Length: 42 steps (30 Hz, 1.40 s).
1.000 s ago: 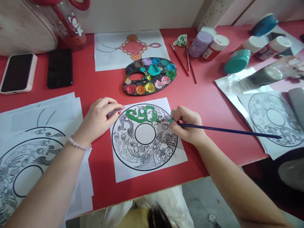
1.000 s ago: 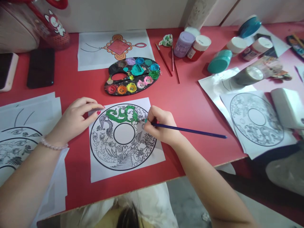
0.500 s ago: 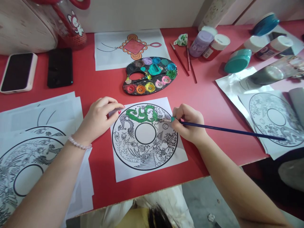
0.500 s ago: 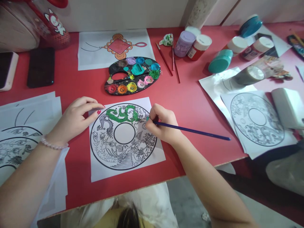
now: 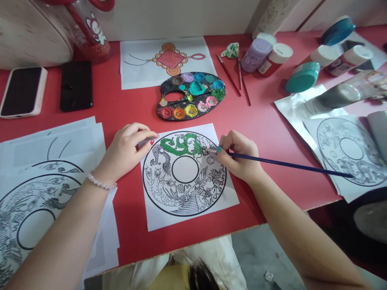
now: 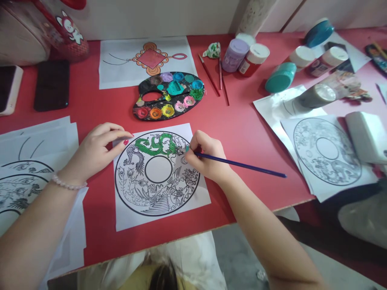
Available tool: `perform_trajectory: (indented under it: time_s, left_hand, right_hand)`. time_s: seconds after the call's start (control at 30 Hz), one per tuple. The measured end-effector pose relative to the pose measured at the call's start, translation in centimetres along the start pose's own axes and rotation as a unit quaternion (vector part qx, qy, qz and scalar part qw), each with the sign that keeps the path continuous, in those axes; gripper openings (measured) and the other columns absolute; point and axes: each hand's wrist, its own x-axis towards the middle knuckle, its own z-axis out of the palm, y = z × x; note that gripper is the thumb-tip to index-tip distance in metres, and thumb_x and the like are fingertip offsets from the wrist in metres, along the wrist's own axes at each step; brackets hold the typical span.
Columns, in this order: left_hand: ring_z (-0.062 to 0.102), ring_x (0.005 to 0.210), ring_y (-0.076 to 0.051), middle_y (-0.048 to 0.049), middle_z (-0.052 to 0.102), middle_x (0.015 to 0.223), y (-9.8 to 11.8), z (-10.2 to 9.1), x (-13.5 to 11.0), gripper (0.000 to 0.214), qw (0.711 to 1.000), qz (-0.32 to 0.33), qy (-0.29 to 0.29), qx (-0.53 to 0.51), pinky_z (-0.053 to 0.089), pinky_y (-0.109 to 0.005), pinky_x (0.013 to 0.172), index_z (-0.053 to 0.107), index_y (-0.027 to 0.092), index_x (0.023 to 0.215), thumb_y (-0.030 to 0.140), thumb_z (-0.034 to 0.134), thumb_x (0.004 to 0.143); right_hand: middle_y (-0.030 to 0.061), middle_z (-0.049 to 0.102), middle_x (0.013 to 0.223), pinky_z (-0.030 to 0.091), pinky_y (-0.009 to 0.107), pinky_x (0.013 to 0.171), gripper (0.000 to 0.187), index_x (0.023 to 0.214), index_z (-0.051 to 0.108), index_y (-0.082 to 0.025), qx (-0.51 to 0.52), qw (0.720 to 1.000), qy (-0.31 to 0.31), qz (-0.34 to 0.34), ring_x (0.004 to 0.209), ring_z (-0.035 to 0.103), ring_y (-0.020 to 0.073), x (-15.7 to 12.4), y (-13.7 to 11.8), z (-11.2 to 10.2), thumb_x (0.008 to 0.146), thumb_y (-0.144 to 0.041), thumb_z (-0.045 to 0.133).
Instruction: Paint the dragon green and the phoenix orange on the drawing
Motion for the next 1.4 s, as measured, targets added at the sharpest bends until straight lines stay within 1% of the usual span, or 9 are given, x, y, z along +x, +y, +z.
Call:
perform_trajectory:
  time_s: [0.2, 0.33, 0.63, 0.77, 0.9, 1.03, 1.17, 1.33, 1.4]
  left_hand:
    - [0.056, 0.097, -0.019, -0.0031, 0.058, 0.099, -0.08, 0.06, -0.06, 0.02, 1.0, 0.0, -0.001, 0.0, 0.045, -0.036, 0.09, 0.066, 0.021, 0.101, 0.022, 0.049, 0.09]
    - [0.056, 0.097, -0.019, -0.0032, 0.058, 0.099, -0.13, 0.05, -0.08, 0.021, 1.0, 0.0, -0.002, 0.002, 0.045, -0.036, 0.09, 0.066, 0.021, 0.102, 0.023, 0.048, 0.091]
    - [0.056, 0.095, -0.019, -0.0036, 0.058, 0.098, 0.0, -0.06, 0.01, 0.021, 1.0, 0.0, -0.003, 0.001, 0.045, -0.036, 0.089, 0.066, 0.022, 0.1, 0.025, 0.047, 0.091]
    - [0.056, 0.095, -0.019, -0.0035, 0.058, 0.099, -0.15, -0.02, -0.03, 0.021, 1.0, 0.0, -0.004, -0.004, 0.045, -0.036, 0.088, 0.066, 0.022, 0.101, 0.025, 0.048, 0.091]
    - [0.056, 0.096, -0.019, -0.0035, 0.058, 0.099, -0.21, -0.03, -0.01, 0.021, 1.0, 0.001, -0.001, -0.009, 0.045, -0.036, 0.089, 0.066, 0.021, 0.101, 0.024, 0.048, 0.091]
    - [0.056, 0.094, -0.019, -0.0038, 0.058, 0.098, -0.2, 0.0, 0.06, 0.021, 1.0, 0.008, 0.001, -0.009, 0.046, -0.036, 0.087, 0.066, 0.02, 0.1, 0.024, 0.048, 0.091]
    - [0.056, 0.092, -0.019, -0.0038, 0.058, 0.098, -0.36, 0.1, 0.05, 0.021, 1.0, 0.015, 0.002, -0.013, 0.046, -0.035, 0.084, 0.066, 0.02, 0.101, 0.023, 0.048, 0.091]
    - [0.055, 0.093, -0.019, -0.0041, 0.059, 0.1, -0.33, -0.02, -0.02, 0.021, 1.0, 0.012, -0.002, -0.015, 0.044, -0.037, 0.086, 0.065, 0.021, 0.102, 0.024, 0.047, 0.091]
    - [0.055, 0.093, -0.019, -0.0043, 0.059, 0.1, -0.24, -0.09, -0.03, 0.022, 1.0, 0.014, -0.001, -0.02, 0.044, -0.036, 0.085, 0.064, 0.02, 0.102, 0.023, 0.046, 0.091]
  right_hand:
    - [-0.0062, 0.034, 0.058, 0.024, 0.023, 0.047, 0.025, 0.064, 0.032, -0.022, -0.005, 1.0, 0.014, 0.008, 0.05, 0.031, 0.0062, 0.11, -0.05, 0.03, 0.068, -0.005, 0.05]
    - [-0.0066, 0.033, 0.057, 0.023, 0.023, 0.047, 0.026, 0.064, 0.032, -0.022, -0.002, 1.0, -0.003, 0.006, 0.05, 0.031, 0.0062, 0.02, 0.02, 0.01, 0.066, -0.004, 0.05]
    - [-0.0065, 0.033, 0.058, 0.023, 0.023, 0.048, 0.027, 0.064, 0.031, -0.022, -0.013, 1.0, -0.003, 0.009, 0.05, 0.03, 0.0062, -0.02, 0.04, -0.07, 0.066, -0.005, 0.051]
    - [-0.0059, 0.034, 0.059, 0.023, 0.023, 0.048, 0.026, 0.064, 0.031, -0.022, -0.012, 1.0, 0.016, 0.019, 0.051, 0.03, 0.0065, 0.06, 0.08, -0.02, 0.067, -0.005, 0.05]
    - [-0.0062, 0.034, 0.059, 0.023, 0.023, 0.048, 0.026, 0.065, 0.03, -0.022, 0.005, 1.0, -0.006, 0.023, 0.051, 0.031, 0.0067, 0.02, 0.12, -0.02, 0.067, -0.005, 0.049]
    - [-0.0064, 0.035, 0.059, 0.024, 0.023, 0.049, 0.025, 0.065, 0.031, -0.022, 0.01, 1.0, 0.008, 0.026, 0.051, 0.031, 0.0066, 0.07, 0.05, 0.04, 0.067, -0.006, 0.05]
    - [-0.0065, 0.034, 0.057, 0.025, 0.023, 0.049, 0.023, 0.063, 0.032, -0.022, 0.023, 0.999, -0.012, 0.041, 0.05, 0.032, 0.0072, 0.21, 0.07, -0.03, 0.067, -0.008, 0.05]
    - [-0.0064, 0.034, 0.057, 0.024, 0.023, 0.049, 0.023, 0.063, 0.032, -0.022, 0.033, 0.998, 0.028, 0.053, 0.051, 0.031, 0.0074, 0.37, 0.4, -0.1, 0.068, -0.009, 0.05]
    - [-0.0062, 0.036, 0.058, 0.026, 0.023, 0.049, 0.021, 0.064, 0.034, -0.022, 0.033, 0.998, 0.02, 0.058, 0.051, 0.032, 0.0077, 0.41, 0.54, 0.02, 0.07, -0.01, 0.05]
